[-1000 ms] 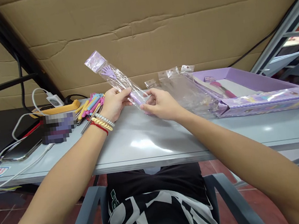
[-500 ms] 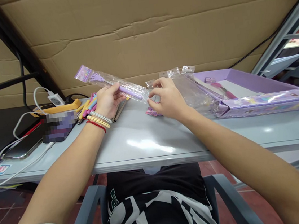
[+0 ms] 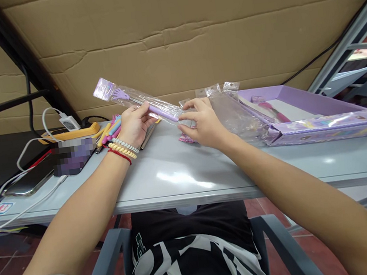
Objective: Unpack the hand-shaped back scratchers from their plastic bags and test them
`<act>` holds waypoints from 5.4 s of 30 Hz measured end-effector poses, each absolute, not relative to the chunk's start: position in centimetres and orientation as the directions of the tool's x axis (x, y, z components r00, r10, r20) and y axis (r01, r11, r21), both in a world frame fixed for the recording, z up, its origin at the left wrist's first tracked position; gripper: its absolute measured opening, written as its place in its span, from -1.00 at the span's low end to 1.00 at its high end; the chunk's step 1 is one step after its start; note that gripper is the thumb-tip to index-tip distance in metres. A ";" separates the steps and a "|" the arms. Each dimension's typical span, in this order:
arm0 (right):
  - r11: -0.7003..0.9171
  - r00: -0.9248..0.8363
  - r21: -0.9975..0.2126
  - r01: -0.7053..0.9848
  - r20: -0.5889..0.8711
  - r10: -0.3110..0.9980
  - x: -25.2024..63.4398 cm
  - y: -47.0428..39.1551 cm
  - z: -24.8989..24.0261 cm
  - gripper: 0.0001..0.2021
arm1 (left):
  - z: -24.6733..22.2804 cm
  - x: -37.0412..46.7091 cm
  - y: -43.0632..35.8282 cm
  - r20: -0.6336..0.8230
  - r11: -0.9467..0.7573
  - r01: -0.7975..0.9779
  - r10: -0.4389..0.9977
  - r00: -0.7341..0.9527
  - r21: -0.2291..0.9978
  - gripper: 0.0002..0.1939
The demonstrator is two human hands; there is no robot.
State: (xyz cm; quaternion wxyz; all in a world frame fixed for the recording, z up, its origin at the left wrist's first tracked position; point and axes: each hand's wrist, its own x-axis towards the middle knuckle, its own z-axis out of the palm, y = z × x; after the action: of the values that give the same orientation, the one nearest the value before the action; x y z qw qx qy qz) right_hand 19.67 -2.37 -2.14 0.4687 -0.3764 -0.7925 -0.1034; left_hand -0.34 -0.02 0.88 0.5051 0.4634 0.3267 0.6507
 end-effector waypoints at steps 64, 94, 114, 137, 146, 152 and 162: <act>0.566 0.583 -0.824 0.021 0.470 0.663 30.6 0.2 5.5 -0.65 | 1.6 -5.9 3.3 0.079 -0.121 -0.315 0.986 -0.145 0.941 -0.76; 0.307 -0.326 -0.952 0.019 0.284 0.902 19.9 -4.5 0.5 -0.60 | 0.4 0.9 -1.8 0.406 -0.639 0.266 0.702 0.586 0.721 -0.53; 0.500 -0.208 -0.865 0.027 0.485 0.849 20.7 -4.2 1.0 -0.62 | 0.3 1.2 -2.2 0.427 -0.701 0.369 0.683 0.592 0.610 -0.61; 0.447 0.012 -0.888 -0.107 0.448 0.894 20.6 -4.8 2.5 -0.72 | 1.3 2.1 -2.7 0.486 -0.771 0.361 0.620 0.616 0.525 -0.59; 0.552 0.134 -0.829 -0.083 0.540 0.831 25.7 -3.5 4.2 -0.75 | 1.5 0.9 -2.2 0.460 -0.745 0.489 0.666 0.587 0.454 -0.66; 0.610 0.229 -0.784 -0.118 0.576 0.785 28.4 -2.1 4.8 -0.75 | 1.7 0.3 -1.8 0.446 -0.743 0.494 0.667 0.597 0.451 -0.64; 0.428 0.008 -0.871 -0.241 0.439 0.899 20.3 -4.1 4.2 -0.67 | 0.8 0.9 -1.7 0.518 -0.696 0.498 0.717 0.465 0.517 -0.62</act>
State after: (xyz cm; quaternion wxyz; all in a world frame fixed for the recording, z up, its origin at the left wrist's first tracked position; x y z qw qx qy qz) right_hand 20.27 -4.12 4.18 0.6432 -0.3001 -0.5478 0.4429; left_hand 0.87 -1.73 0.78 0.1479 0.8431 0.3605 0.3706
